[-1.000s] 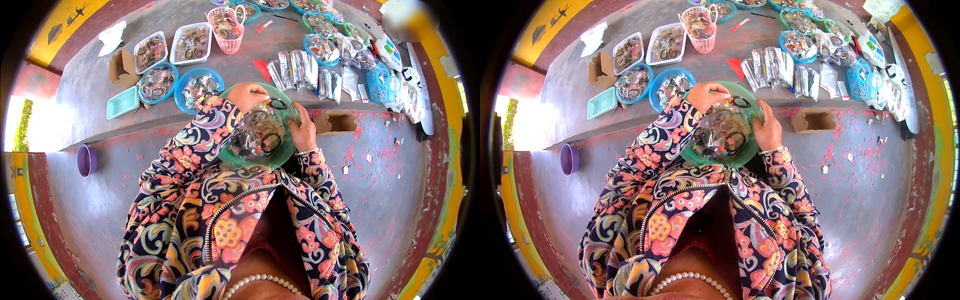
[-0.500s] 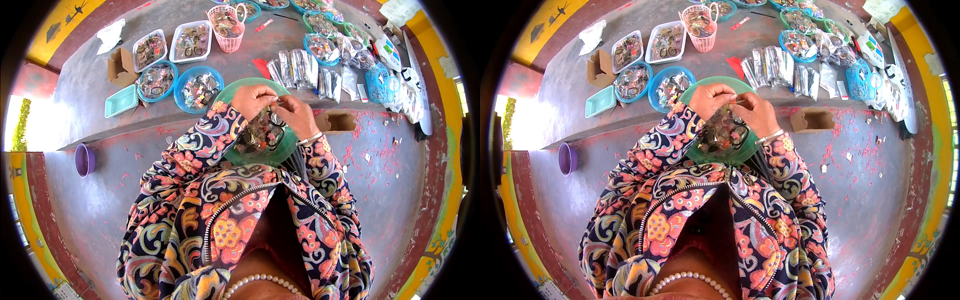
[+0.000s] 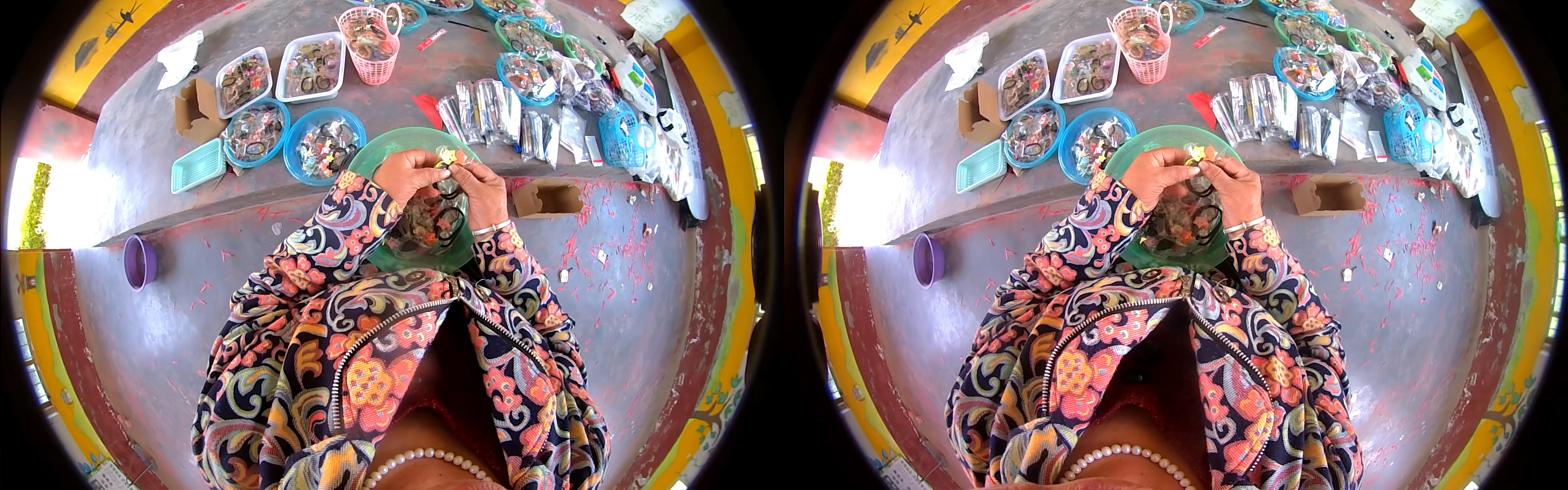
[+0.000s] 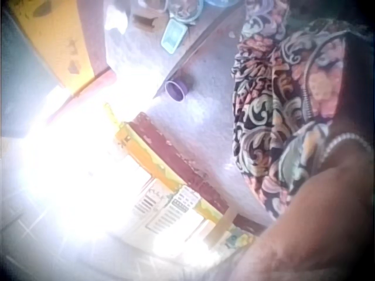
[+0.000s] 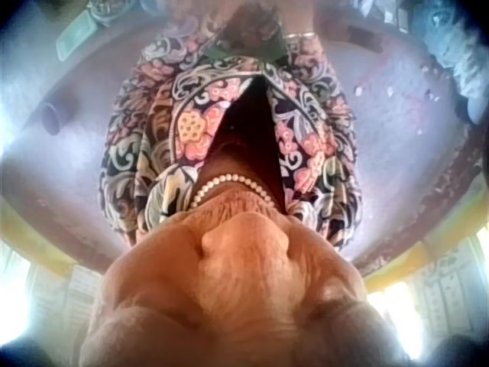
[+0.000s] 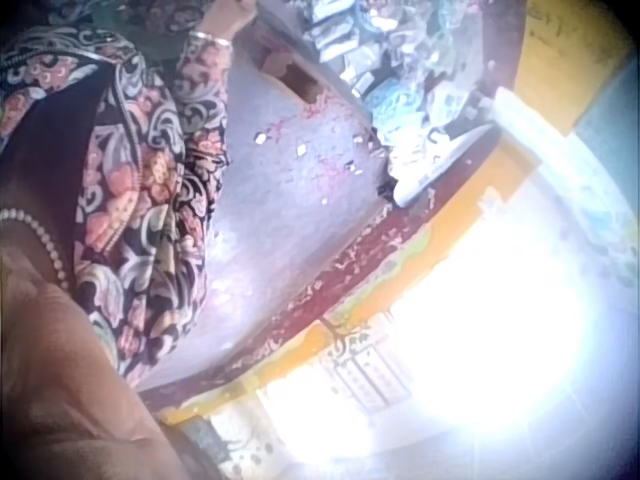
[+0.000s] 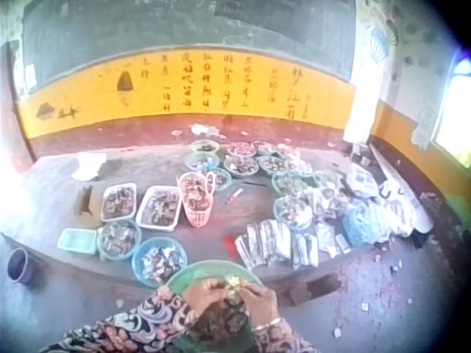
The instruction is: The person sits on the floor and repeatedly picks small, colorful craft items from a green bowl. They place each item into a small clear plastic bag and seal it, then set the finished package aside on the floor. The process is repeated continuously throughout the clip.
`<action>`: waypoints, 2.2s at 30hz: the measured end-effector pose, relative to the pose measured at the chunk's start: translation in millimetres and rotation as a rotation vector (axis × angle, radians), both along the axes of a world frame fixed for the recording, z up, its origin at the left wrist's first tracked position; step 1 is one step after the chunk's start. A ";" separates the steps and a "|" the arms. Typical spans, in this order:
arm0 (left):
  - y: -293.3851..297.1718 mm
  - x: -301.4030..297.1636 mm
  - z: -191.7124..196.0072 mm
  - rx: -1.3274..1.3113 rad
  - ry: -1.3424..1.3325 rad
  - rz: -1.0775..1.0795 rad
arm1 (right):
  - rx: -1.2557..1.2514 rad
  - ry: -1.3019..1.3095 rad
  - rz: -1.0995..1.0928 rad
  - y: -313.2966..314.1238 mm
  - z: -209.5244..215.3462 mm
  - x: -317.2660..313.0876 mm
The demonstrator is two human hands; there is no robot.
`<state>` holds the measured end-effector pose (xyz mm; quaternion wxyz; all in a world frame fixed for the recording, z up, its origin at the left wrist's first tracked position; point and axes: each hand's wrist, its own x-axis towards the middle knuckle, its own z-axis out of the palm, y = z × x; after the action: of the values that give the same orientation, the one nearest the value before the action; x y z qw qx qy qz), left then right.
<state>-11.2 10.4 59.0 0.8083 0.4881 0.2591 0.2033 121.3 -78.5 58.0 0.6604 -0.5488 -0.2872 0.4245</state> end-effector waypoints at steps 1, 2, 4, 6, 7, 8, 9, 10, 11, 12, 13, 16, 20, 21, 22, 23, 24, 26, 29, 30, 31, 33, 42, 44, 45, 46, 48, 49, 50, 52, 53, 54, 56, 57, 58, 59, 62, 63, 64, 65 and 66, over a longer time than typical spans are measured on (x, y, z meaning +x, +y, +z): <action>0.0 0.7 -2.3 -0.032 -0.023 0.015 | -0.002 0.006 0.001 -0.7 1.4 -1.0; 0.4 2.1 -6.5 -0.065 -0.045 0.030 | -0.001 0.046 -0.002 -1.5 3.3 -2.2; 2.4 3.0 -10.8 -0.105 -0.071 0.043 | 0.007 0.130 -0.002 -1.9 7.6 -4.0; 3.9 2.4 -12.4 -0.128 -0.083 0.033 | 0.002 0.109 0.001 -2.1 11.3 -2.8; 3.6 2.2 -12.1 -0.095 -0.061 0.023 | -0.001 0.099 0.001 -2.3 11.8 -1.6; 3.3 2.0 -10.9 -0.062 -0.038 0.012 | 0.008 0.106 0.013 -2.3 8.6 0.0; 2.9 1.9 -10.2 -0.031 -0.018 0.001 | 0.015 0.111 0.024 -2.2 3.3 2.2; 2.8 2.1 -11.5 -0.030 -0.028 -0.010 | 0.022 0.116 0.036 -2.2 -1.1 3.9; 2.8 2.4 -13.9 -0.029 -0.039 -0.021 | 0.027 0.111 0.035 -2.4 -3.5 5.0; 2.7 2.7 -15.0 -0.029 -0.048 -0.033 | 0.032 0.107 0.034 -2.6 -5.5 5.9; 2.5 2.9 -15.2 -0.039 -0.047 -0.016 | 0.037 0.103 0.033 -2.7 -7.0 6.6; 2.1 2.7 -12.2 -0.066 -0.029 0.018 | 0.043 0.089 0.064 -3.2 -9.5 7.4; 3.6 1.0 -14.1 -0.062 0.006 0.046 | 0.042 0.086 0.043 -3.2 -8.8 4.7; 4.0 1.1 -15.5 -0.057 0.009 0.060 | 0.041 0.087 0.041 -3.3 -9.8 5.0; 4.2 1.3 -15.8 -0.036 0.016 0.070 | 0.039 0.089 0.039 -3.3 -10.4 5.2; 4.2 1.5 -15.1 -0.015 0.024 0.080 | 0.027 0.097 0.044 -3.2 -9.8 5.1; 4.0 1.7 -14.4 0.006 0.032 0.089 | 0.014 0.105 0.047 -3.3 -7.7 4.8; 2.7 1.5 -13.8 0.187 0.094 0.095 | 0.006 0.121 0.044 -3.0 -0.4 3.6; -1.9 1.6 -8.2 0.466 0.202 0.034 | 0.009 0.084 0.029 -2.4 6.7 0.8; -3.5 1.8 -6.0 0.561 0.243 0.002 | 0.005 0.036 0.031 -2.8 4.9 0.5; -4.8 2.5 -6.7 0.642 0.226 0.006 | 0.001 -0.013 0.032 -3.3 3.0 0.4; -6.6 3.6 -8.0 0.805 0.188 0.016 | 0.046 -0.087 0.012 -3.4 -2.9 2.8; -5.0 4.0 -3.8 0.350 0.117 -0.102 | 0.132 0.021 0.024 -4.5 1.3 -0.7; -4.6 3.4 -1.5 0.345 0.139 -0.118 | 0.145 0.006 0.024 -4.5 1.3 -1.3; -4.8 2.6 1.3 0.338 0.154 -0.128 | 0.159 -0.004 0.026 -4.4 0.3 -0.8; -4.8 1.9 3.5 0.331 0.169 -0.138 | 0.172 -0.014 0.028 -4.5 -0.2 -0.5; -3.8 1.1 5.7 0.269 0.169 -0.166 | 0.130 0.024 -0.001 -4.6 -0.5 -0.3; -3.1 0.8 6.2 0.239 0.169 -0.180 | 0.110 0.043 -0.016 -4.5 -0.9 -0.2; -2.3 0.4 6.5 0.263 0.183 -0.194 | 0.098 0.061 -0.017 -4.8 -0.8 -0.4; -0.8 -0.9 7.7 0.308 0.211 -0.225 | 0.071 0.098 -0.019 -5.7 1.2 -1.4; -0.2 -2.0 10.6 0.328 0.234 -0.235 | 0.072 0.098 -0.034 -5.3 1.3 -2.4; 0.6 -3.0 15.1 0.349 0.258 -0.245 | 0.073 0.098 -0.050 -4.5 1.5 -3.6; 1.1 -2.2 12.1 0.359 0.220 -0.222 | 0.069 0.102 -0.075 -4.0 2.0 -3.8; 0.6 -1.0 5.2 0.348 0.157 -0.187 | 0.063 0.105 -0.082 -3.6 2.1 -3.2; 0.6 -0.3 0.0 0.337 0.094 -0.152 | 0.057 0.108 -0.088 -3.0 2.1 -2.8; 1.6 -0.3 -4.3 0.292 0.084 -0.117 | 0.077 0.149 -0.067 -1.7 2.4 -2.5; 2.0 0.4 -4.7 0.205 0.055 -0.044 | 0.087 0.218 -0.007 -0.4 5.8 -2.9; 2.1 0.6 -5.6 0.212 0.049 -0.032 | 0.058 0.208 0.019 -1.2 8.6 -5.7; 2.1 0.8 -6.5 0.218 0.044 -0.020 | 0.030 0.198 0.044 -1.5 10.0 -7.2; 2.3 0.9 -6.9 0.225 0.039 -0.009 | 0.039 0.196 0.057 -1.6 8.7 -5.9; 2.8 0.3 -6.5 0.253 0.044 -0.020 | 0.048 0.195 0.071 -2.4 5.9 -3.3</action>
<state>-10.8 13.1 52.5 0.7364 0.5931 0.2439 0.2156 117.9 -80.8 63.8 0.6827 -0.4785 -0.2509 0.4919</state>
